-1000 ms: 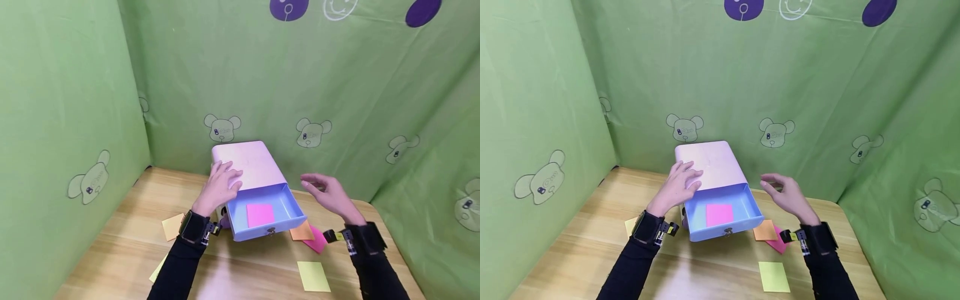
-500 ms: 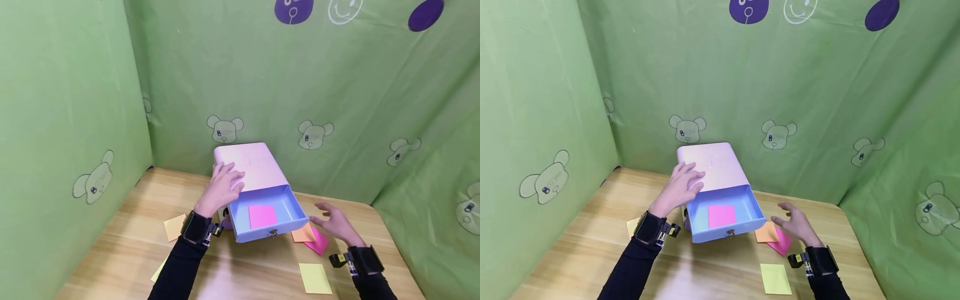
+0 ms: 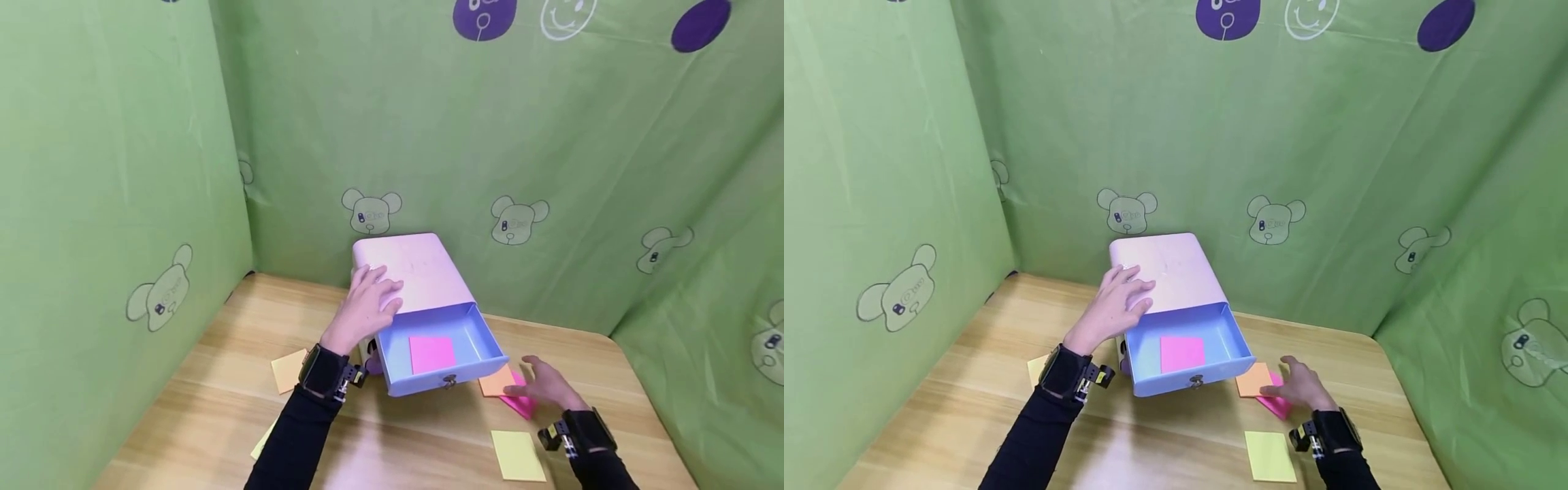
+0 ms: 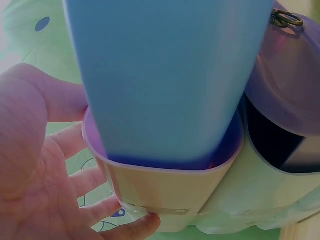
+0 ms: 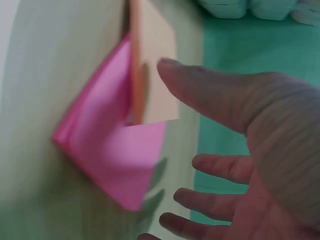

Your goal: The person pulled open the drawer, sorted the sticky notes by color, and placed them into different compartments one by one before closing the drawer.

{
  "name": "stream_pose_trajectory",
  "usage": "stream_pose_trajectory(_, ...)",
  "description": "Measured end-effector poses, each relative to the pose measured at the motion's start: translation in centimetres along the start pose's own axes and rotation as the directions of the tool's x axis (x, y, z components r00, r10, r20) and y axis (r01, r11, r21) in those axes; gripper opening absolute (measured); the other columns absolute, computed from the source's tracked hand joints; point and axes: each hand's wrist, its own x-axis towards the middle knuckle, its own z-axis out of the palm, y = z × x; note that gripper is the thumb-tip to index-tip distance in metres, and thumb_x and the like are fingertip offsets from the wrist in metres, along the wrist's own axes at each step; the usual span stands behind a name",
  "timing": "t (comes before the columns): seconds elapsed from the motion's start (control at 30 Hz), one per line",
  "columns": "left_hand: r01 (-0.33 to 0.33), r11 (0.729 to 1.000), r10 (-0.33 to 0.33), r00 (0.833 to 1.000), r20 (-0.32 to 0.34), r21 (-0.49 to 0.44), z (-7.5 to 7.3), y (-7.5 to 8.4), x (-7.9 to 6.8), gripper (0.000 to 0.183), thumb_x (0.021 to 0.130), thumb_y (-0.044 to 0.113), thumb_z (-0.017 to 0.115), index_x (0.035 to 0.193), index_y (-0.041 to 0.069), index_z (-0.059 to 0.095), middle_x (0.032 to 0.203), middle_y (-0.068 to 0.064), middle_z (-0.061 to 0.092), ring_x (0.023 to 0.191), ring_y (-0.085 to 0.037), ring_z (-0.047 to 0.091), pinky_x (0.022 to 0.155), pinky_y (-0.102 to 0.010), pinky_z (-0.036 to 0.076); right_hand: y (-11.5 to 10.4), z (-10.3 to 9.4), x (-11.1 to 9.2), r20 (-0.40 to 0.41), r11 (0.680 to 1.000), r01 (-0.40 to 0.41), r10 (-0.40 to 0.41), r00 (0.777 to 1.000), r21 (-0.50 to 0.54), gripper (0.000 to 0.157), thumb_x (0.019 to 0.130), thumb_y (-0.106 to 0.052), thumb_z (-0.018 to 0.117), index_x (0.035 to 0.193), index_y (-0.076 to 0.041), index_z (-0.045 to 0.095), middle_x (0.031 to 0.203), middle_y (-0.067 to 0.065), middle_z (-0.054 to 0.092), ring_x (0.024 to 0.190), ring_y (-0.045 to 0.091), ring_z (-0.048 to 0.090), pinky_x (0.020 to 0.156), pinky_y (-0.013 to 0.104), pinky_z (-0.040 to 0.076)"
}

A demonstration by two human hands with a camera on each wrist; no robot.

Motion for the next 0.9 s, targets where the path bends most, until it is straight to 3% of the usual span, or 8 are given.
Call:
stream_pose_trajectory(0.5,0.03,1.0,-0.03,0.999,0.027,-0.008,0.3,0.1,-0.1,0.039,0.095,0.028,0.058,0.133,0.018,0.06,0.16,-0.014,0.029,0.147,-0.035,0.015,0.106,-0.075,0.028,0.4,1.2,-0.1,0.02,0.998,-0.008,0.009,1.0,-0.065,0.114,0.068,-0.051,0.082,0.14,0.02,0.03,0.136,0.048,0.041,0.122,0.062,0.041,0.096,0.072,0.042)
stream_pose_trajectory(0.9,0.042,0.999,-0.042,0.999,0.014,-0.009,0.5,0.1,-0.2,0.039,0.096,0.03,0.056,0.134,0.02,0.059,0.161,-0.013,0.028,0.148,-0.035,0.013,0.11,-0.072,0.025,-0.1,2.0,-0.1,-0.056,0.998,-0.032,0.029,0.998,-0.053,0.098,0.069,-0.034,0.086,0.138,0.016,0.038,0.123,0.042,0.057,0.108,0.051,0.057,0.09,0.066,0.05)
